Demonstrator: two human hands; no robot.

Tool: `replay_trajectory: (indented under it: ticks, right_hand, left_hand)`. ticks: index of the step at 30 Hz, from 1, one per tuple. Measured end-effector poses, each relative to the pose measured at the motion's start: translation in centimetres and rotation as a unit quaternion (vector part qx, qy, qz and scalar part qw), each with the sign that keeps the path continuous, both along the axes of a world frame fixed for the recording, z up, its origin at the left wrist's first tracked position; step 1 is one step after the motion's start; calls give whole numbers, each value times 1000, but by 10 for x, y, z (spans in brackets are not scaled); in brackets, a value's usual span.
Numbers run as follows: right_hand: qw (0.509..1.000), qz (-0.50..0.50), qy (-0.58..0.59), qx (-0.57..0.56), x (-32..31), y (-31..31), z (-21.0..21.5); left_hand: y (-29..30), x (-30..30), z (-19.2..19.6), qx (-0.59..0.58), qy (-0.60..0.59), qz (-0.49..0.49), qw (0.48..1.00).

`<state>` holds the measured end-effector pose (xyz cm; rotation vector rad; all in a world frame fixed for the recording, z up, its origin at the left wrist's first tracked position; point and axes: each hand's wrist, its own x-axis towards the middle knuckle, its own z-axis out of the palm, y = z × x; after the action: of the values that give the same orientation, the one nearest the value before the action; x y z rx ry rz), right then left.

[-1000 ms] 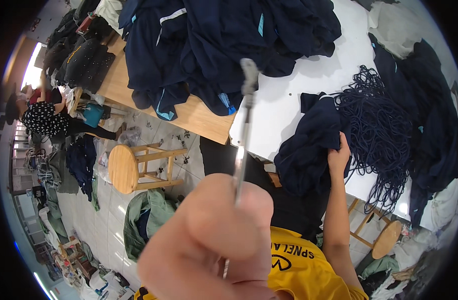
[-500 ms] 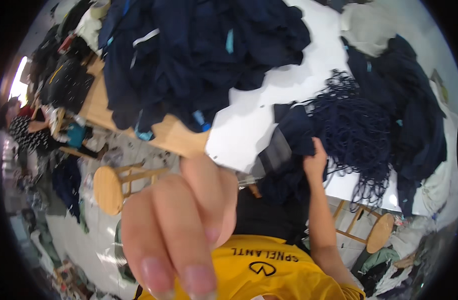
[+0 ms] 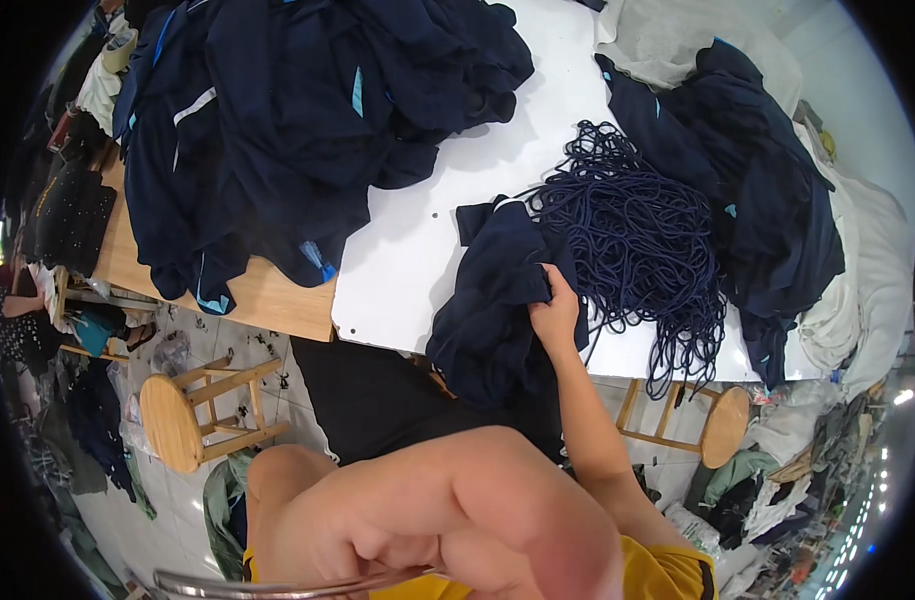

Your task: Threading a drawstring through the waistband of garments using a long metal threading needle.

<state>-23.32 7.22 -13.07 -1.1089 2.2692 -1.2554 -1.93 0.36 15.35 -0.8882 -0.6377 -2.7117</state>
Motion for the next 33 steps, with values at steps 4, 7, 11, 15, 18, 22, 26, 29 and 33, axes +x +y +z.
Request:
replay_trajectory:
  ticks: [4, 7, 11, 15, 18, 22, 26, 29, 33]
  right_hand:
    - [1000, 11, 19, -6, 2, 0, -5]
    - [1000, -1, 26, 0, -5, 5, -7]
    - [1000, 7, 1, -3, -3, 1, -6]
    - [1000, 6, 0, 3, -2, -2, -3]
    - [1000, 4, 5, -3, -4, -1, -3]
    - [1000, 3, 7, -12, 0, 2, -4]
    - [1000, 4, 10, -7, 3, 6, -4]
    - [1000, 5, 12, -6, 3, 5, -7]
    - [997, 9, 62, -46, -5, 1, -17]
  left_hand:
    - [7, 3, 0, -13, -3, 50, 999]
    - [13, 7, -7, 9, -36, 98, 994]
    - [16, 20, -21, 9, -97, 150, 984]
    - [11, 29, -39, -27, -148, 190, 970]
    - [20, 23, -32, -36, -286, 97, 953]
    - [50, 11, -69, -87, -121, 34, 988]
    - [77, 0, -88, 52, 35, 92, 994]
    - [54, 7, -88, -37, -70, 78, 994]
    - [36, -14, -82, -1, -138, 144, 980]
